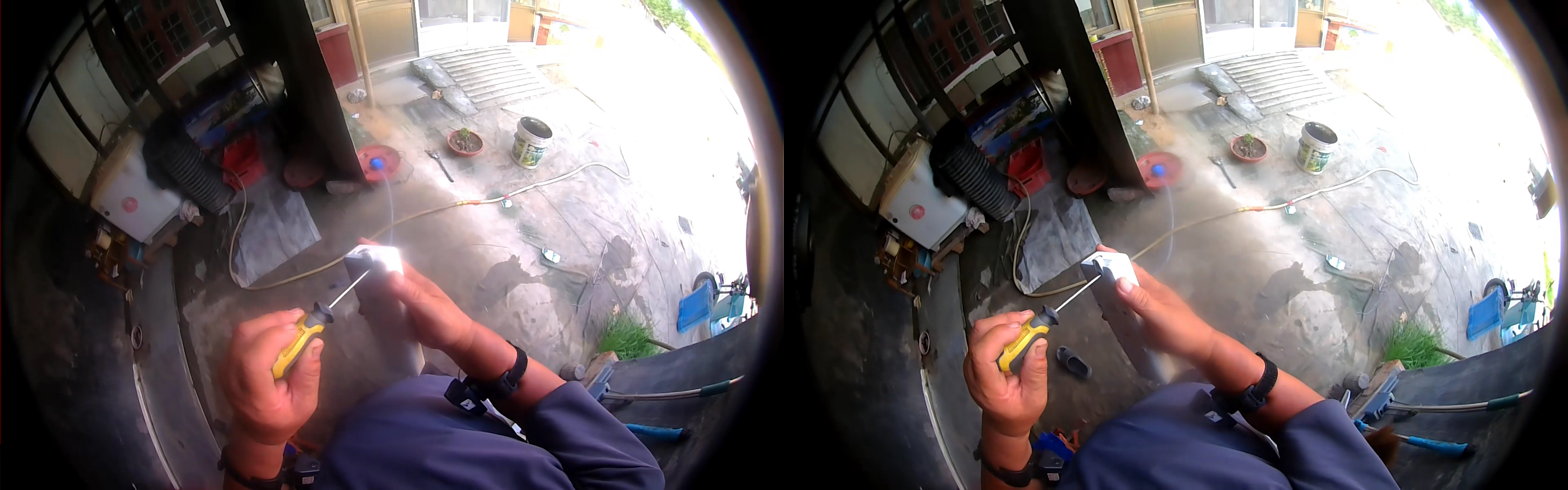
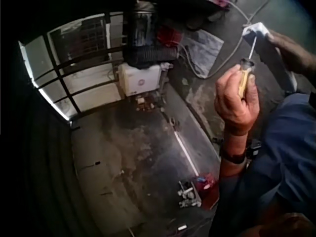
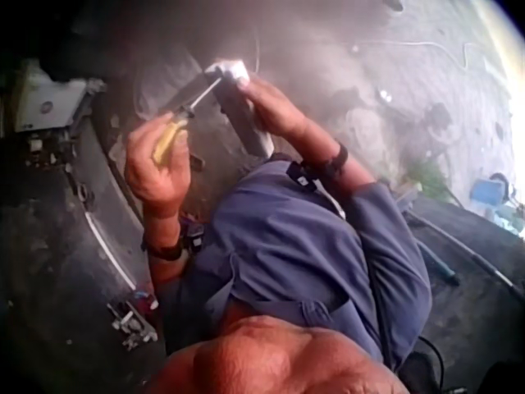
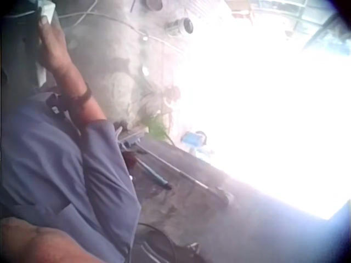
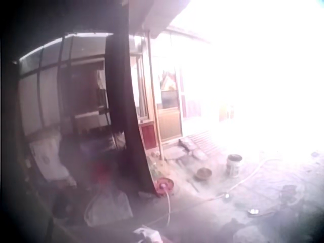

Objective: The person uses a screwdriver to disassemble a power strip, handles a coil of white cable, and works on the wire connections.

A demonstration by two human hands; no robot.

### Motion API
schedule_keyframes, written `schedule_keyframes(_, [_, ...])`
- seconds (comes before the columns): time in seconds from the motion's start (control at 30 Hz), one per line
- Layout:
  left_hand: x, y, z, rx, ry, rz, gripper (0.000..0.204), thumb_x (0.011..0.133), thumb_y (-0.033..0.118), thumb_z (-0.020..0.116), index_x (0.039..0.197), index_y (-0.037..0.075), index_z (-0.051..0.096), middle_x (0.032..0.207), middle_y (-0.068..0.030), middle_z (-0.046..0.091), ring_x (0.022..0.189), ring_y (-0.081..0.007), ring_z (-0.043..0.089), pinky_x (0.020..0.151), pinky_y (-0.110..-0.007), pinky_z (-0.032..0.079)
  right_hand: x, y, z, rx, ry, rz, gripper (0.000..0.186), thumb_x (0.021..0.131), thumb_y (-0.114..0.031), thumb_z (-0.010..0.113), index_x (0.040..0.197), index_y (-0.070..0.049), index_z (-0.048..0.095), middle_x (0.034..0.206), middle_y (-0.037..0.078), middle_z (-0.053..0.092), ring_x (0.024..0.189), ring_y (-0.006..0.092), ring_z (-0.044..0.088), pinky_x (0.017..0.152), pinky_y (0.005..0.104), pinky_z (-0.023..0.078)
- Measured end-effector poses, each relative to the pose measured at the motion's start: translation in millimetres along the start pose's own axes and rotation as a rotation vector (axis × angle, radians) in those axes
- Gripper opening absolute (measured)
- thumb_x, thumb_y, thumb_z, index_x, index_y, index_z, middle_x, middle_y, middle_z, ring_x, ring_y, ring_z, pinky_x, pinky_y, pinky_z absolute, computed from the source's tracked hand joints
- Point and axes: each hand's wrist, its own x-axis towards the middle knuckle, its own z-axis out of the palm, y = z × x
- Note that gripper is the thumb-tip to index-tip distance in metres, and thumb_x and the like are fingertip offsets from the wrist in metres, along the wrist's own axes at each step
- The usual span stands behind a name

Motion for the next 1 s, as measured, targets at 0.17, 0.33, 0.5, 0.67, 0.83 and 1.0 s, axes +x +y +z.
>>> schedule_keyframes(0.17, [0.1,-3.9,-5.0,0.075,0.012,0.038,0.035,0.084,0.011,0.075,0.109,0.002,0.053,0.088,-0.0144,0.065,0.069,-0.0302,0.064,0.060,-0.036,0.052,0.6,1.0,3.5,-0.117,0.032,-0.026,0.070,0.103,-0.045,0.045,0.155,-0.006,0.021,0.151,0.007,0.035,0.139,0.0185,0.030,0.114,0.0336,0.025])
schedule_keyframes(0.33, [-4.5,-11.9,-6.4,0.111,0.058,-0.040,0.035,0.084,0.017,0.077,0.106,0.003,0.055,0.080,-0.0121,0.063,0.059,-0.0281,0.060,0.053,-0.038,0.047,5.4,5.0,6.0,-0.193,0.060,-0.036,0.069,0.103,-0.045,0.045,0.155,-0.006,0.021,0.147,0.005,0.039,0.133,0.0164,0.035,0.110,0.0316,0.029])
schedule_keyframes(0.5, [-3.6,-20.5,-9.3,0.031,-0.010,-0.094,0.032,0.085,0.017,0.076,0.105,0.003,0.056,0.083,-0.0137,0.063,0.067,-0.0302,0.061,0.060,-0.037,0.048,7.8,6.3,9.2,-0.273,0.139,-0.029,0.066,0.103,-0.045,0.045,0.155,-0.009,0.025,0.142,0.005,0.044,0.130,0.0157,0.039,0.107,0.0307,0.032])
schedule_keyframes(0.67, [7.0,-37.4,-11.7,-0.051,-0.076,0.042,0.032,0.084,0.013,0.076,0.107,0.003,0.056,0.080,-0.0119,0.062,0.063,-0.0284,0.060,0.054,-0.036,0.047,5.7,13.8,1.9,-0.241,0.158,0.033,0.065,0.104,-0.045,0.044,0.154,-0.009,0.026,0.141,0.005,0.046,0.128,0.0156,0.040,0.107,0.0310,0.033])
schedule_keyframes(0.83, [16.7,-49.9,-12.3,-0.025,-0.112,0.165,0.032,0.083,0.014,0.076,0.106,0.004,0.056,0.082,-0.0114,0.062,0.067,-0.0284,0.061,0.056,-0.037,0.047,4.4,11.1,8.7,-0.249,0.179,0.039,0.064,0.104,-0.045,0.044,0.154,-0.008,0.027,0.140,0.005,0.046,0.127,0.0156,0.041,0.107,0.0311,0.033])
schedule_keyframes(1.0, [9.3,-48.3,-9.0,-0.025,-0.108,0.075,0.030,0.084,0.017,0.076,0.104,0.004,0.057,0.081,-0.0109,0.062,0.064,-0.0292,0.059,0.054,-0.038,0.045,7.0,11.1,11.5,-0.242,0.204,0.013,0.061,0.104,-0.039,0.046,0.153,-0.007,0.028,0.139,0.004,0.047,0.126,0.0147,0.042,0.107,0.0306,0.034])
